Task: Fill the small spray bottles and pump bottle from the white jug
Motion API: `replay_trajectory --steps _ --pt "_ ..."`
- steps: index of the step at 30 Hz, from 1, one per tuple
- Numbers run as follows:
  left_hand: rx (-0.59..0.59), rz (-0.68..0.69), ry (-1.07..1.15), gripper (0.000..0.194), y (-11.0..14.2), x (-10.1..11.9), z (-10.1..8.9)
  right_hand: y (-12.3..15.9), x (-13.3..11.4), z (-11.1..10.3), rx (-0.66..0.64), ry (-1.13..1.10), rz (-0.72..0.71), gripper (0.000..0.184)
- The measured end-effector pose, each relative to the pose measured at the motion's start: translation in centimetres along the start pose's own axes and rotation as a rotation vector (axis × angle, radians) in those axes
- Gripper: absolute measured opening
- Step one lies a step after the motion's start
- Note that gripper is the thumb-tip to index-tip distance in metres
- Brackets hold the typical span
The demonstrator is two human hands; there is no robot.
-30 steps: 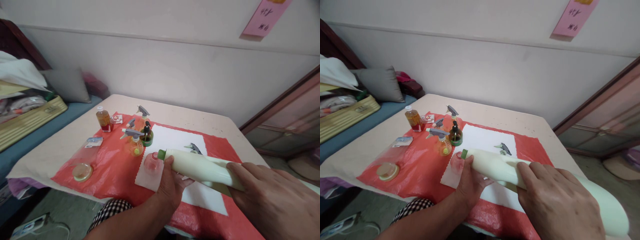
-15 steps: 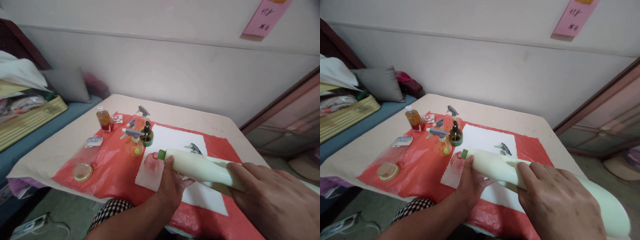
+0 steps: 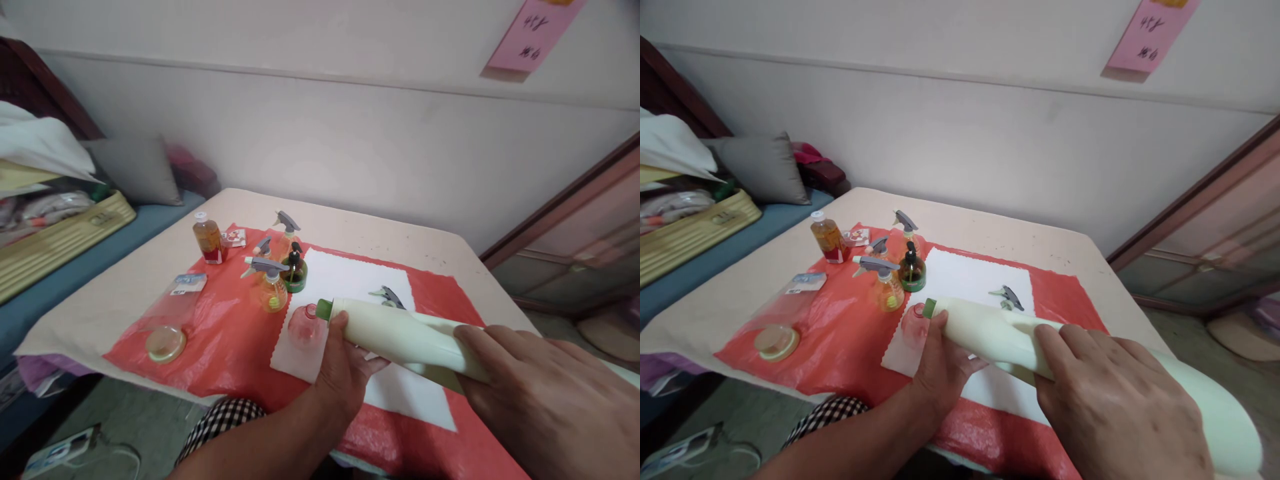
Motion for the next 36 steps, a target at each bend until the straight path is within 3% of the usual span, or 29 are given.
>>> replay_trajectory --steps 36 --pt "-0.015 0.001 0.005 0.059 -0.19 -0.17 -0.23 0.06 0.15 0.07 0.004 -0.031 -0.005 0.012"
Point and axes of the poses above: each hand's wrist, its own y-axis away from the middle knuckle, its own z-axis out of the palm, x = y × z, the point moved 9 cm from there along -y, towards the middle knuckle, and after that the axes turned 14 degrees about -x, right-handed, at the moved point
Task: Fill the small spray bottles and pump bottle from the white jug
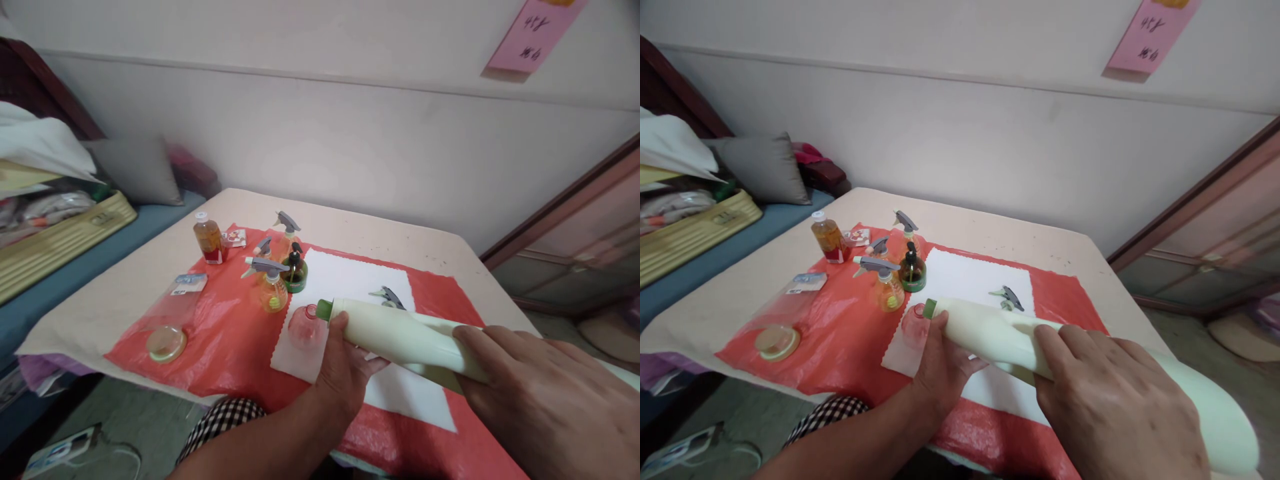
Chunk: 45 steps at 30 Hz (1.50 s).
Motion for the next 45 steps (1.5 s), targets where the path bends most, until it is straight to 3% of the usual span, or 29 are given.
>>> replay_trajectory --steps 45 --pt "-0.007 0.006 0.018 0.056 0.07 0.11 0.33 0.08 -0.1 -0.02 0.007 0.017 0.005 0.011"
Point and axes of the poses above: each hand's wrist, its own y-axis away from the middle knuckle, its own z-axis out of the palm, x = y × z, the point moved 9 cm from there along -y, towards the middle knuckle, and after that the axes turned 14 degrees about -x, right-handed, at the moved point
